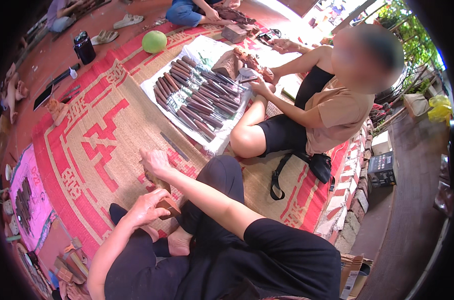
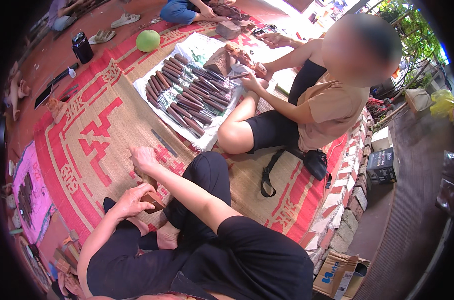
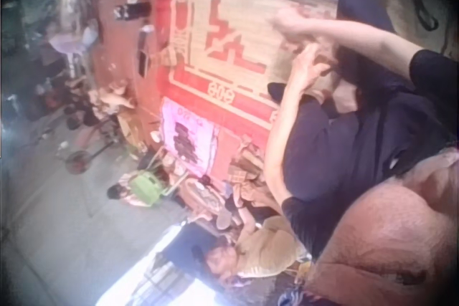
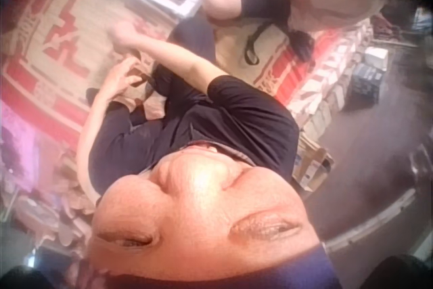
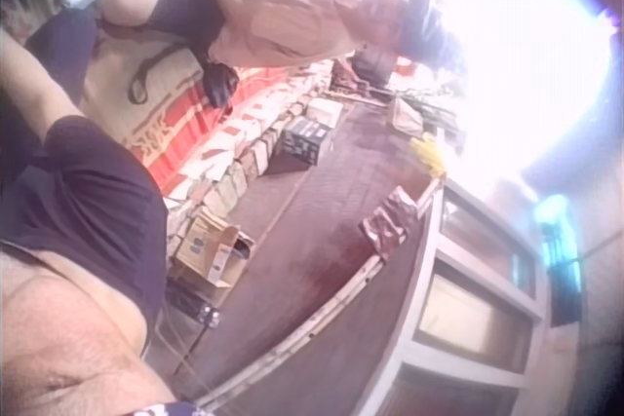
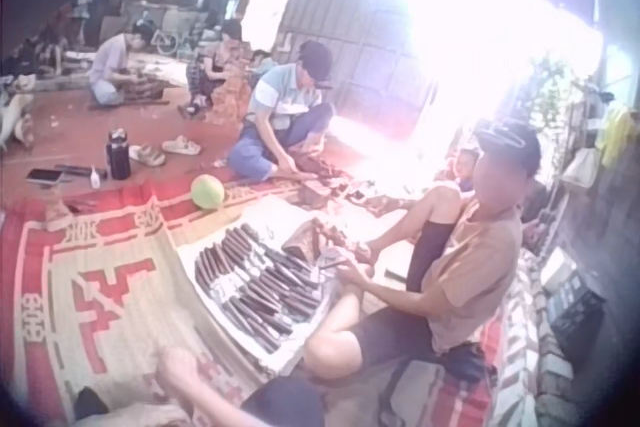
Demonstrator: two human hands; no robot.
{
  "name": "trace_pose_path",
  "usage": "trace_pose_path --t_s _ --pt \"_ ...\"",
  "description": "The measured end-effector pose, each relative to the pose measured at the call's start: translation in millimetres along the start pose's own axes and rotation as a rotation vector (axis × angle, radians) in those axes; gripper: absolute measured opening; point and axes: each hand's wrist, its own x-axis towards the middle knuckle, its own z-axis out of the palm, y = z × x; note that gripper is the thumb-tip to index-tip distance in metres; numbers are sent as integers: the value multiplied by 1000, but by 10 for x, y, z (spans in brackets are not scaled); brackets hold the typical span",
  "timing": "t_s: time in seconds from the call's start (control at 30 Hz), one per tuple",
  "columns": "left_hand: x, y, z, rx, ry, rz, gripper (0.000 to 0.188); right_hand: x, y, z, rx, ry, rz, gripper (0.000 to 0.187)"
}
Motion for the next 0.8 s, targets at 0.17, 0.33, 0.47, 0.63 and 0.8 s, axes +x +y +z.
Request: trace_pose_path --t_s 0.17,0.33,0.47,0.63,0.8 --pt "-48 9 -12 -20 -25 15 38 19 129 -50 158 101 4 26" --pt "-20 -28 -2 -18 -35 22 38 -177 121 -174 346 12 -44 23" --pt "-31 -14 -13 -12 -20 8 38 -167 116 -199 354 -54 -64 21" --pt "-45 -1 -32 -29 -36 1 39 -205 178 -172 310 -36 -48 21" --pt "-32 -1 -14 -1 -40 12 38 -140 152 -252 104 -74 -66 20"
